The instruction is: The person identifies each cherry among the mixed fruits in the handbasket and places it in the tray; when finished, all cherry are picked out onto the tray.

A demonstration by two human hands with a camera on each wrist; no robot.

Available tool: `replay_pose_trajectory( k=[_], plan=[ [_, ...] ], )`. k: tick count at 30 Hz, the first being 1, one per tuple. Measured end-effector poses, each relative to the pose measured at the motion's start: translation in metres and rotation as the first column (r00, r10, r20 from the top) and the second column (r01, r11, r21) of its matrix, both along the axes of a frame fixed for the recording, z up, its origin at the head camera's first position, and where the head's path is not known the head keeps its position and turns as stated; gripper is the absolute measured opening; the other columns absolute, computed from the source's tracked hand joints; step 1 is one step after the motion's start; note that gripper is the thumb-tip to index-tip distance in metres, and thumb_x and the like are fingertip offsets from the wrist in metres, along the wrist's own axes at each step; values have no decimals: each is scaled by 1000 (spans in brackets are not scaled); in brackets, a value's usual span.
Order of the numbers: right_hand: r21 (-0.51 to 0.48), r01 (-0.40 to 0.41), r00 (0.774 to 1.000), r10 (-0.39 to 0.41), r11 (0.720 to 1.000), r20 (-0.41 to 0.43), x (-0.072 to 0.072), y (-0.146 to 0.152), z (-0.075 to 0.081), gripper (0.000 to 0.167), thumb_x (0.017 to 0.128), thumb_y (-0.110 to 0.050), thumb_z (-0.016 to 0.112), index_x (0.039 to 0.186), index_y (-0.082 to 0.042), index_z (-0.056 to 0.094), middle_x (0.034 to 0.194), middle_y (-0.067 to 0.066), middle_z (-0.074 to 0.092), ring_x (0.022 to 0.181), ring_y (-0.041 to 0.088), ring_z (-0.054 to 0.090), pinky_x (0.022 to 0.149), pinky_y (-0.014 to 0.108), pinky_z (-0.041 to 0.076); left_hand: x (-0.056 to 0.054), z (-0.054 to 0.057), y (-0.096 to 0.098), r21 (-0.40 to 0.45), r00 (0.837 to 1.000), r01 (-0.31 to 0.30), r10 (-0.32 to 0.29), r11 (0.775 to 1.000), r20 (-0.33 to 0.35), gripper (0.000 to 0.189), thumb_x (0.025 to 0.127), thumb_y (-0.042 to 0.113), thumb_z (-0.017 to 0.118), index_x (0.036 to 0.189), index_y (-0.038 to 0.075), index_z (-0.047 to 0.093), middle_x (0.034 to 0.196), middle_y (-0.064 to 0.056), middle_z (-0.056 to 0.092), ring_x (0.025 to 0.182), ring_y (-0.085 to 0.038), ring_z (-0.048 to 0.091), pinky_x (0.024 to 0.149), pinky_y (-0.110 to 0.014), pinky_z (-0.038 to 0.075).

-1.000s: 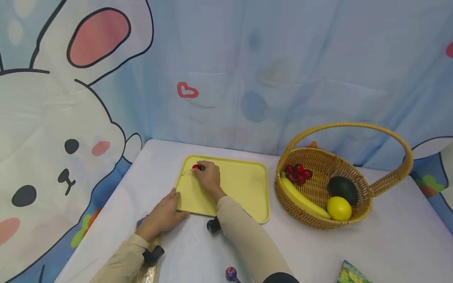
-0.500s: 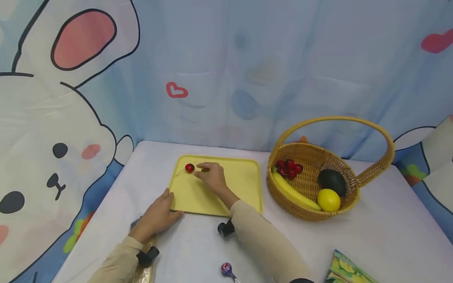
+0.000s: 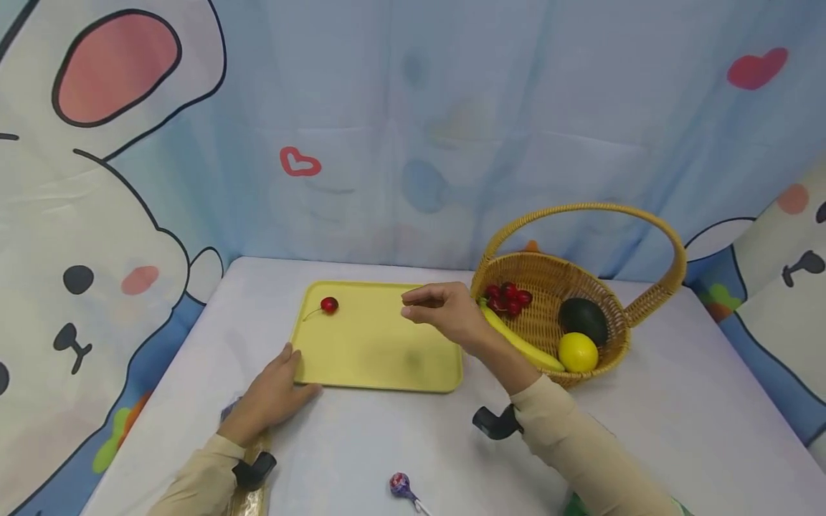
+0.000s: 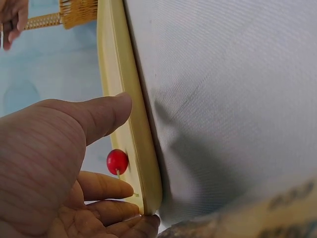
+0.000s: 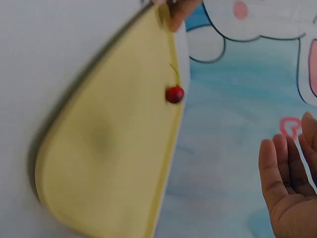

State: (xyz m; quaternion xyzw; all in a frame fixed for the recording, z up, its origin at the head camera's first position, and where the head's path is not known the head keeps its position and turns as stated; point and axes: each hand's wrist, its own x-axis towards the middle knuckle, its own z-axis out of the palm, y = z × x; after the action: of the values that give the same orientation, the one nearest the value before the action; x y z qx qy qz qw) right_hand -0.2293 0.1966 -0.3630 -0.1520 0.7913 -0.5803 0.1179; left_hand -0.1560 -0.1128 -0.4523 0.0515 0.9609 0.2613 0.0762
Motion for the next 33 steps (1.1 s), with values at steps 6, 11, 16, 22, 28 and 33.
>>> replay_pose_trajectory(
  k=[6,11,16,22,28,33],
  plan=[
    [15,-22,999,21,1000,43,-5,51,26,41,92,-14,71,124,9,63,107,-5,73,94,15,71,84,31,60,0,3,-1,3,1000,3,-3,1000,0,77,91,30,70,143,-17,38,155,-37,25,143,-49,31,118,-55,30],
    [191,37,996,-51,981,67,-24,101,32,52,93,-32,71,130,4,61,117,5,71,96,15,71,86,38,60,0,4,-1,2,1000,5,-5,1000,1,77,92,30,69,143,-17,37,155,-37,24,143,-48,30,118,-54,31],
    [304,167,975,-204,938,94,-47,144,15,68,93,-47,65,143,-4,50,149,18,47,131,31,53,113,56,39,1,7,-2,7,1000,7,-7,1000,0,77,92,29,69,143,-18,36,155,-37,24,143,-49,30,118,-54,30],
    [315,294,930,-346,903,126,-68,168,-7,70,96,-45,61,150,-4,42,162,21,25,146,44,29,116,61,31,3,9,-1,6,1000,15,-15,1000,-4,74,92,27,69,142,-18,37,153,-39,26,142,-50,32,117,-55,32],
    [401,313,923,-375,861,85,-78,175,-13,62,99,-37,60,146,0,46,160,25,26,145,47,27,115,63,30,6,9,1,31,1000,3,-3,1000,18,75,92,27,68,143,-18,36,155,-38,23,143,-50,30,118,-55,31],
    [478,289,925,-370,830,82,-84,178,-25,55,97,-27,64,140,5,51,158,28,27,145,50,22,116,65,26,7,7,1,23,1000,0,0,1000,11,75,92,27,69,143,-18,37,154,-38,25,142,-50,31,117,-56,32]
  ],
)
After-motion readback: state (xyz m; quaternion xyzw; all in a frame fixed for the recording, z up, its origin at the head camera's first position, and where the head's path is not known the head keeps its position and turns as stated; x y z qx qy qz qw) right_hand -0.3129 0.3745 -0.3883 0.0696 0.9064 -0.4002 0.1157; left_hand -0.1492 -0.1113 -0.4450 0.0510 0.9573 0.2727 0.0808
